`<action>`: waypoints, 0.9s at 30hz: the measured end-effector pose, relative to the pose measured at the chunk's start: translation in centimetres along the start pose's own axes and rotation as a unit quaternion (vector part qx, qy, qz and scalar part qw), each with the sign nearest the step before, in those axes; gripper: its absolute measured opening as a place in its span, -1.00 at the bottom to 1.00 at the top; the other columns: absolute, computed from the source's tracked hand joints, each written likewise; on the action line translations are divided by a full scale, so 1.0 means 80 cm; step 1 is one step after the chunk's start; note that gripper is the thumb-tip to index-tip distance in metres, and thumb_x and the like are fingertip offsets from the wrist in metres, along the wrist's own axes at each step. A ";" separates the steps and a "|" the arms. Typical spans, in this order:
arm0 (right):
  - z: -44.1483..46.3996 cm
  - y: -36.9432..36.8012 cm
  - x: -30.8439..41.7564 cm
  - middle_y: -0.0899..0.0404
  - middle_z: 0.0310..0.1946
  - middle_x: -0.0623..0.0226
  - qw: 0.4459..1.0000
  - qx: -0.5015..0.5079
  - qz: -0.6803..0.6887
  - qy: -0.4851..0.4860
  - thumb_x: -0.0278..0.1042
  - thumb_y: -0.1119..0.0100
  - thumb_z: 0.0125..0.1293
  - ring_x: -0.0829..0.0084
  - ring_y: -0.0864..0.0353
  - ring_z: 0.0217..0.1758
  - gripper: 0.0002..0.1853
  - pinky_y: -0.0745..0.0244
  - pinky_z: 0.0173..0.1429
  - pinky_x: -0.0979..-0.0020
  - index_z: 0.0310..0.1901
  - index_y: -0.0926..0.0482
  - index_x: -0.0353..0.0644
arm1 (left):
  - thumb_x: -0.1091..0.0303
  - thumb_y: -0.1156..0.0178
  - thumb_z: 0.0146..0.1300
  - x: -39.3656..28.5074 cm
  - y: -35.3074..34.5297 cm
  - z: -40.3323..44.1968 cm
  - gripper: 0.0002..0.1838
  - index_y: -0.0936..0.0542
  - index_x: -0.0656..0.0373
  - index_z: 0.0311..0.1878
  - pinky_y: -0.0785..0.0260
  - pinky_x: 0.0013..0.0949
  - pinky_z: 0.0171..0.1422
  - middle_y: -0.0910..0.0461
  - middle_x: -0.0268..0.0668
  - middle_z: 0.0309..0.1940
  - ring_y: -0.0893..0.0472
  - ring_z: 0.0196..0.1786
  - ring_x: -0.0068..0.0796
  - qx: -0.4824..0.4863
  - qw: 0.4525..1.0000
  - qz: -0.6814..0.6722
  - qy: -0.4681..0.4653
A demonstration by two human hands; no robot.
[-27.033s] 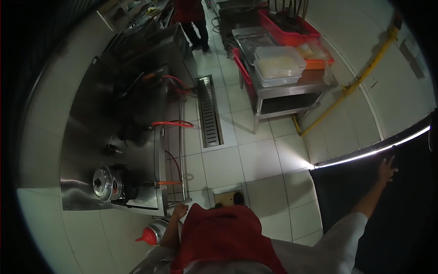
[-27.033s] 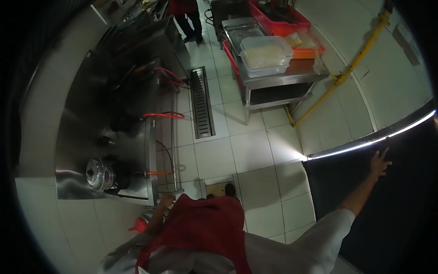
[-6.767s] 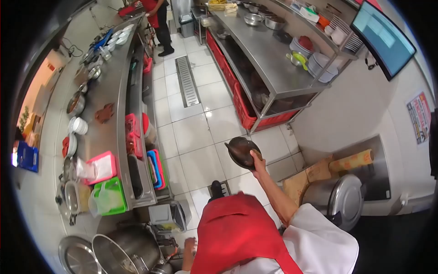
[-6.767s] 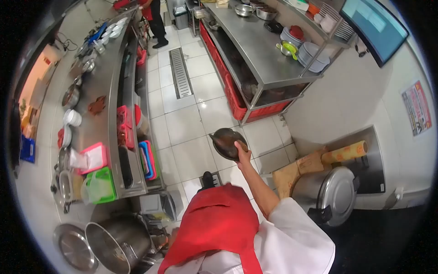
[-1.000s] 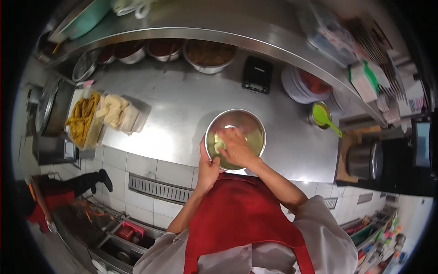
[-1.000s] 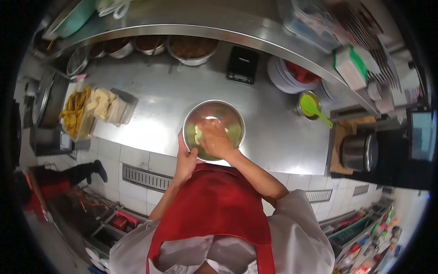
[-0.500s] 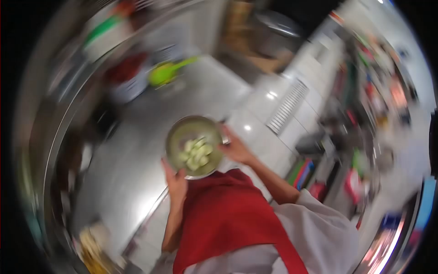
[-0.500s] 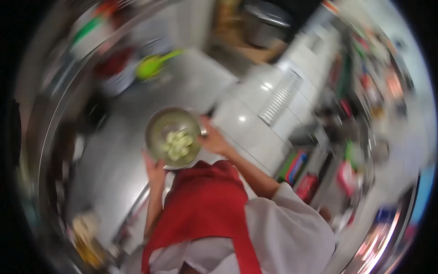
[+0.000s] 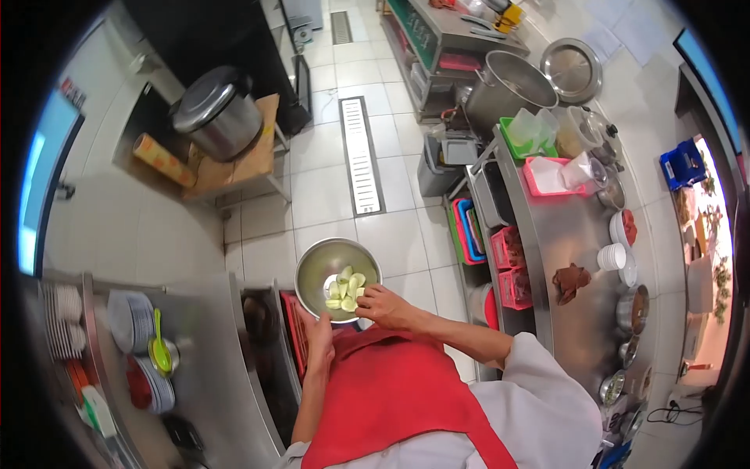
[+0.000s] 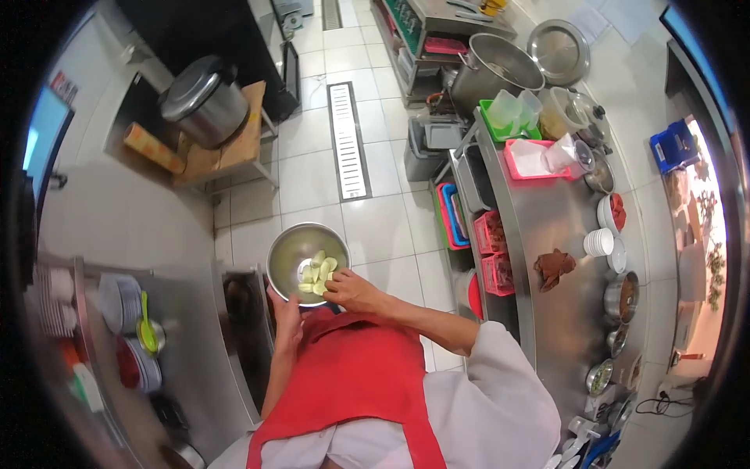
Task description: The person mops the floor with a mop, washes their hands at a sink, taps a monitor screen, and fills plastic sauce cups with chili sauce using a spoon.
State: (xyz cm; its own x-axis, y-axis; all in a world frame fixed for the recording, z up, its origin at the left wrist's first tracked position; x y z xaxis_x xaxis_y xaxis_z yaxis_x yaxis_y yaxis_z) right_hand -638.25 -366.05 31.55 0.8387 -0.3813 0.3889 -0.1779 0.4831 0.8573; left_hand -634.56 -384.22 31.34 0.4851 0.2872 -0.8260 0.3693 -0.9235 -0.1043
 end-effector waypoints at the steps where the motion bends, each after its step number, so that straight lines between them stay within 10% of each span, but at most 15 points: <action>1: -0.002 0.014 -0.031 -0.52 -0.22 0.39 1.000 0.002 0.006 -0.020 -0.37 -0.25 0.10 0.30 -0.54 -0.09 -0.81 -0.42 0.14 0.19 -0.21 -0.56 -0.06 | 0.64 0.05 0.27 -0.005 -0.023 0.028 -0.19 0.00 -0.07 0.57 -0.74 -0.09 -0.01 -0.29 -0.06 0.41 -0.54 0.31 -0.08 0.021 1.000 0.012 0.006; 7: -0.018 0.080 -0.256 -0.47 -0.31 0.41 0.990 -0.037 -0.012 -0.133 -0.51 -0.26 0.03 0.27 -0.52 -0.07 -0.80 -0.37 0.05 0.18 -0.28 -0.53 -0.05 | 0.14 -0.09 0.56 -0.070 -0.177 0.200 -0.33 -0.05 0.04 0.57 -0.65 -0.19 -0.08 -0.32 0.03 0.38 -0.73 0.02 -0.12 0.162 0.984 0.037 0.057; 15: -0.015 0.159 -0.592 -0.51 -0.33 0.18 0.907 -0.195 0.023 -0.372 -0.52 -0.25 0.18 0.07 -0.53 -0.11 -0.94 -0.37 0.07 0.12 -0.36 -0.55 -0.19 | 0.20 -0.13 0.50 -0.162 -0.432 0.561 -0.45 -0.29 0.17 0.44 -0.58 -0.13 0.07 -0.46 -0.02 0.26 -0.73 0.04 -0.07 0.210 0.956 0.203 0.021; 21: 0.000 0.163 -0.846 -0.51 -0.35 0.05 0.734 -0.480 0.088 -0.472 -0.54 -0.26 0.23 -0.08 -0.53 -0.18 -0.89 -0.41 -0.04 0.08 -0.30 -0.52 -0.35 | 0.24 -0.10 0.54 -0.265 -0.604 0.689 -0.53 -0.35 0.19 0.41 -0.57 -0.15 0.09 -0.47 -0.07 0.29 -0.72 0.05 -0.12 0.235 0.933 0.262 -0.074; 27: -0.029 0.087 -1.113 -0.58 -0.37 0.06 0.494 -0.633 0.124 -0.583 -0.43 -0.29 0.33 0.07 -0.57 -0.27 -0.82 -0.42 -0.11 0.14 -0.28 -0.53 -0.36 | 0.41 -0.16 0.48 -0.268 -0.575 0.813 -0.57 -0.37 0.26 0.35 -0.55 -0.37 0.01 -0.45 -0.14 0.24 -0.58 0.13 -0.42 0.235 0.848 0.460 -0.121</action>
State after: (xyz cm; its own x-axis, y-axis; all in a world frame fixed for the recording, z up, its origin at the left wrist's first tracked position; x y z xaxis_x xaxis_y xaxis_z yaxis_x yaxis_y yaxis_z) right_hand -712.98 -326.85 2.11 -0.1261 -0.0258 0.9917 0.8825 0.4537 0.1241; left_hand -713.53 -364.50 17.81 0.1995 -0.6183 -0.7601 -0.4612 -0.7437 0.4839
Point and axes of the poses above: each hand's wrist, its own z-axis towards the middle knuckle, its own y-axis out of the back of the hand, x = y × z, the point moved 4 cm from there along z, towards the middle knuckle
